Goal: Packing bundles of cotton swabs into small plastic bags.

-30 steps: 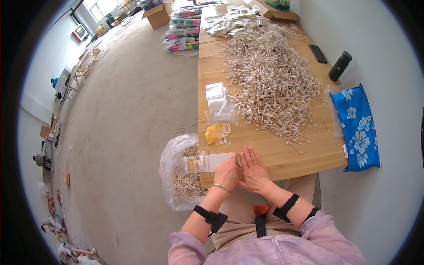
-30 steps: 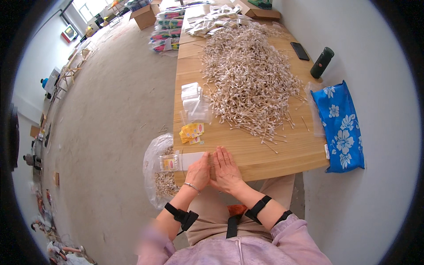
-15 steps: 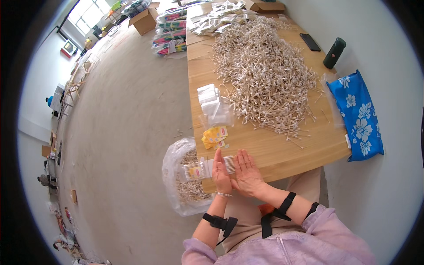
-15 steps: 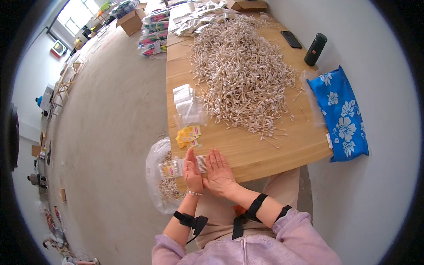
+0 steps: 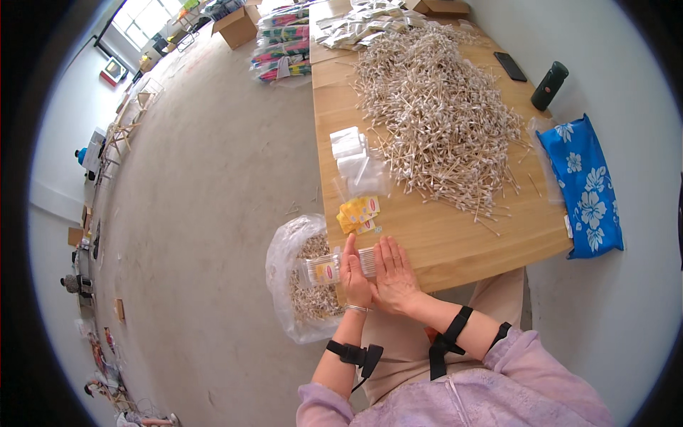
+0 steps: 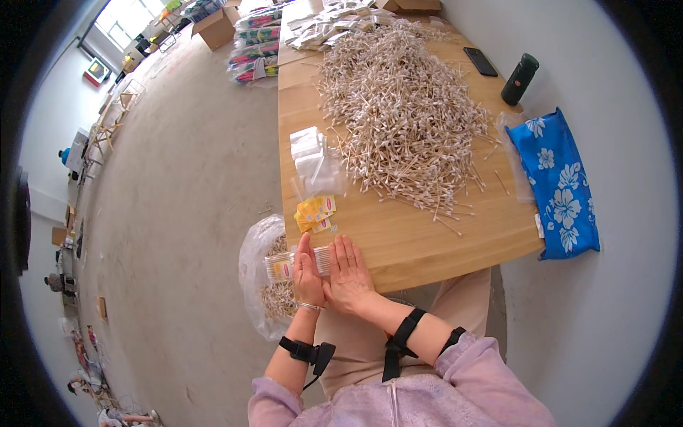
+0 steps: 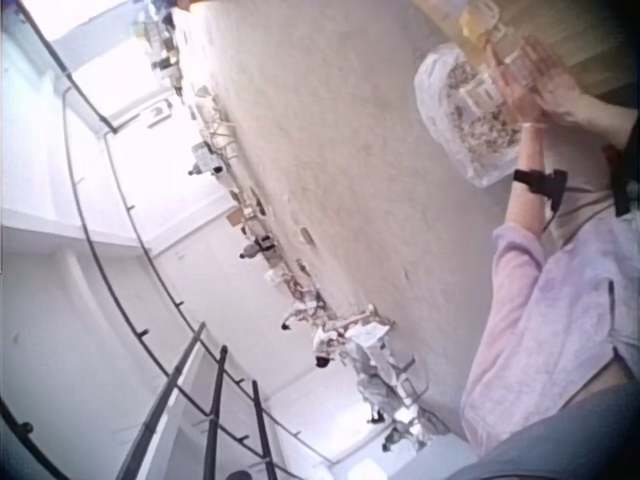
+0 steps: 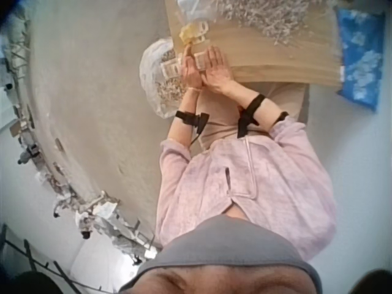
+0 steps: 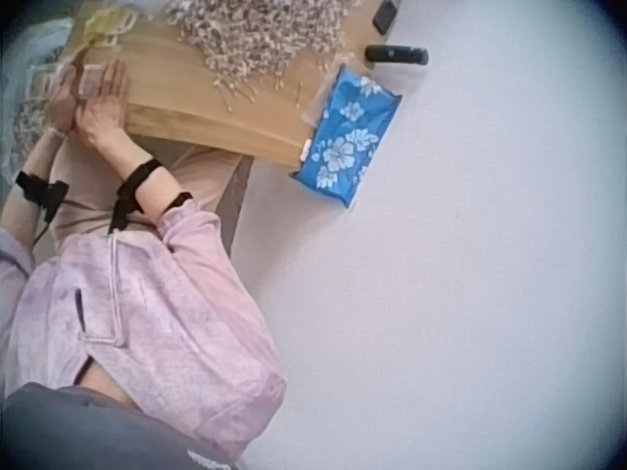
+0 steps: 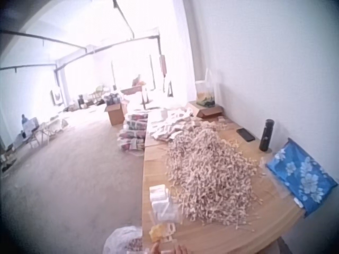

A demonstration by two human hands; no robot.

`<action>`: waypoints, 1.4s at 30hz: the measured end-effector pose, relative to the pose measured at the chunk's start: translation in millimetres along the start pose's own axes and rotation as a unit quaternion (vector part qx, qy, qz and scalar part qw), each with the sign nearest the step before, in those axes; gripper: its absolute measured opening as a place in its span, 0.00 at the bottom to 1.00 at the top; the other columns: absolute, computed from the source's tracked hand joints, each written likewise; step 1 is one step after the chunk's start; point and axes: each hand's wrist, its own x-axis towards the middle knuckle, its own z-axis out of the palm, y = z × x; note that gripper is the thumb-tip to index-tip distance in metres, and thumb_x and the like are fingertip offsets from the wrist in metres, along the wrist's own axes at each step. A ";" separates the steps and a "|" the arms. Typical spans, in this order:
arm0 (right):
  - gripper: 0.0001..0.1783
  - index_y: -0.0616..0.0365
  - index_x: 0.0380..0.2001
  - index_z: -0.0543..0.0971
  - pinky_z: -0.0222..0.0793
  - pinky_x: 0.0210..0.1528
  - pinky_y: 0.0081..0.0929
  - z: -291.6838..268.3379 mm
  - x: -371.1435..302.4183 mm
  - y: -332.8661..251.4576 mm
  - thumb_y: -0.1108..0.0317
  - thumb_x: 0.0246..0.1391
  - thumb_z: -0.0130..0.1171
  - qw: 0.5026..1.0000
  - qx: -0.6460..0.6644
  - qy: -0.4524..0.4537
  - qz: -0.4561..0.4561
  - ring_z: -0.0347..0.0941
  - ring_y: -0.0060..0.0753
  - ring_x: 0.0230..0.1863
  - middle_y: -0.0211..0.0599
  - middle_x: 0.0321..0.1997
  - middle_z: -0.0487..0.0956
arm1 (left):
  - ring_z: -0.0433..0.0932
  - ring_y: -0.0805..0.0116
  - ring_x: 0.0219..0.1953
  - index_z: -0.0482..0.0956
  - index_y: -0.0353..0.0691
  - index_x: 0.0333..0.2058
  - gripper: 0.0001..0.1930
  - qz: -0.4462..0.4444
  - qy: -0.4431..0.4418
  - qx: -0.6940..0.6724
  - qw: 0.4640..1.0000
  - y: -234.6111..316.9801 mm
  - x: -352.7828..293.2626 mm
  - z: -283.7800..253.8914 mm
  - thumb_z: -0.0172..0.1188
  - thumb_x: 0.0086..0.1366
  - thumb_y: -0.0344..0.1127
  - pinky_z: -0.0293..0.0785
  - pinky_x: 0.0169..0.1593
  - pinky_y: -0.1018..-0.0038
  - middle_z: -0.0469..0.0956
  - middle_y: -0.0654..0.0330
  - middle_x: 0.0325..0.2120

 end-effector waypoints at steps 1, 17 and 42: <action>0.48 0.73 0.65 0.44 0.23 0.72 0.46 -0.4 -1.6 -0.3 0.49 0.53 0.47 1.000 0.000 -0.001 0.000 0.28 0.54 0.74 0.59 0.72 0.39 | 0.52 0.61 0.67 0.57 0.32 0.62 0.24 0.008 0.000 0.019 1.000 0.5 -0.5 -1.0 0.39 0.73 0.39 0.45 0.69 0.68 0.58 0.51 0.63; 0.51 0.74 0.65 0.41 0.22 0.72 0.45 -1.5 -0.1 -6.2 0.46 0.54 0.48 0.999 -0.009 -0.031 -0.006 0.27 0.55 0.74 0.61 0.72 0.37 | 0.54 0.53 0.67 0.61 0.35 0.61 0.23 0.142 0.016 0.299 0.944 11.0 6.6 -69.8 0.43 0.71 0.39 0.48 0.68 0.65 0.61 0.49 0.62; 0.54 0.73 0.66 0.40 0.22 0.72 0.44 9.3 14.3 -43.8 0.43 0.52 0.52 0.998 -0.036 -0.045 -0.030 0.26 0.53 0.74 0.59 0.72 0.36 | 0.73 0.64 0.52 0.68 0.34 0.53 0.17 -0.195 -0.015 -0.236 0.952 -28.3 25.6 -110.1 0.43 0.73 0.39 0.71 0.56 0.70 0.73 0.51 0.52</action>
